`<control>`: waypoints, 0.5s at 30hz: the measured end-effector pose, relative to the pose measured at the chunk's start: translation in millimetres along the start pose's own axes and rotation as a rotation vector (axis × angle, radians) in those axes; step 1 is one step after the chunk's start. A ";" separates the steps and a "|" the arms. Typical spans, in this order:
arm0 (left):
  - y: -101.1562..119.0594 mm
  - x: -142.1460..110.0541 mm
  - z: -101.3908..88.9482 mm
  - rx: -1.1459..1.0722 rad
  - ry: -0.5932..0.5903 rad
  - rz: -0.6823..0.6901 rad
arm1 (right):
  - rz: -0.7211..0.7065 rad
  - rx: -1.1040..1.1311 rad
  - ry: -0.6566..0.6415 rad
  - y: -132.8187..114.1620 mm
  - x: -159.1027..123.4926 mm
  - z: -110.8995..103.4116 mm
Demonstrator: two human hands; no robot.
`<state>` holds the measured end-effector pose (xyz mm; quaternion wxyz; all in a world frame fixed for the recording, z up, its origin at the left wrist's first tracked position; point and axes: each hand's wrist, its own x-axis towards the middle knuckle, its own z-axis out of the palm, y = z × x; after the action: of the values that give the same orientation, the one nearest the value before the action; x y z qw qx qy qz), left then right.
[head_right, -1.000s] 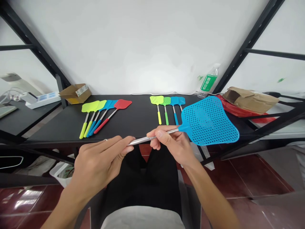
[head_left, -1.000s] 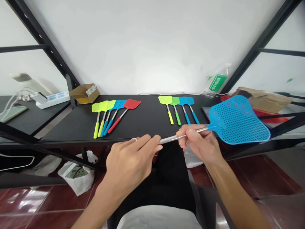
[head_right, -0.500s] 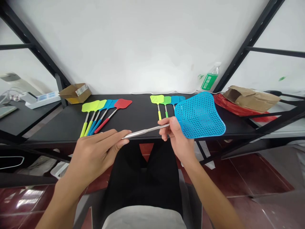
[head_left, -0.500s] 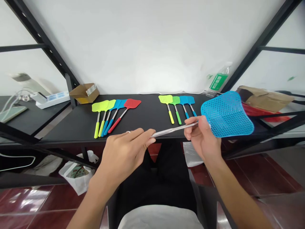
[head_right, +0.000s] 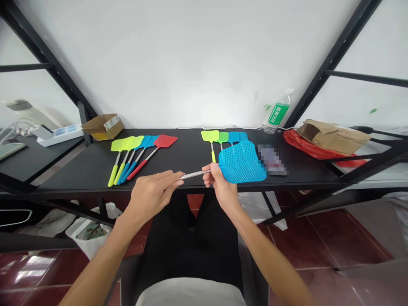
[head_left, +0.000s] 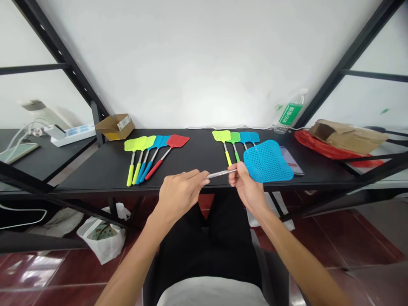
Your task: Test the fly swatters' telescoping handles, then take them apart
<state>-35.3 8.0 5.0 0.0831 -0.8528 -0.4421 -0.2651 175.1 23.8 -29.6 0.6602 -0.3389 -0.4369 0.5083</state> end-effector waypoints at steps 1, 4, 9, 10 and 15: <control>-0.2 0.6 3.6 0.002 -0.010 -0.016 | 0.012 0.010 -0.005 4.7 1.5 -0.7; 1.6 1.3 10.3 -0.001 -0.020 -0.050 | 0.028 0.032 -0.008 12.0 4.8 -3.8; 6.6 1.6 11.9 0.007 -0.033 -0.055 | 0.031 0.045 -0.006 10.4 3.2 -4.4; 7.2 1.5 11.5 0.009 -0.031 -0.053 | 0.034 0.041 -0.005 10.1 2.0 -3.3; 8.1 0.1 7.6 -0.003 0.002 -0.028 | 0.030 0.017 -0.032 6.7 -2.5 0.7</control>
<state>-25.9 6.1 -0.6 0.0784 -0.8464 -0.4536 -0.2679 171.7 23.1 -35.9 0.6484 -0.3317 -0.4380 0.5269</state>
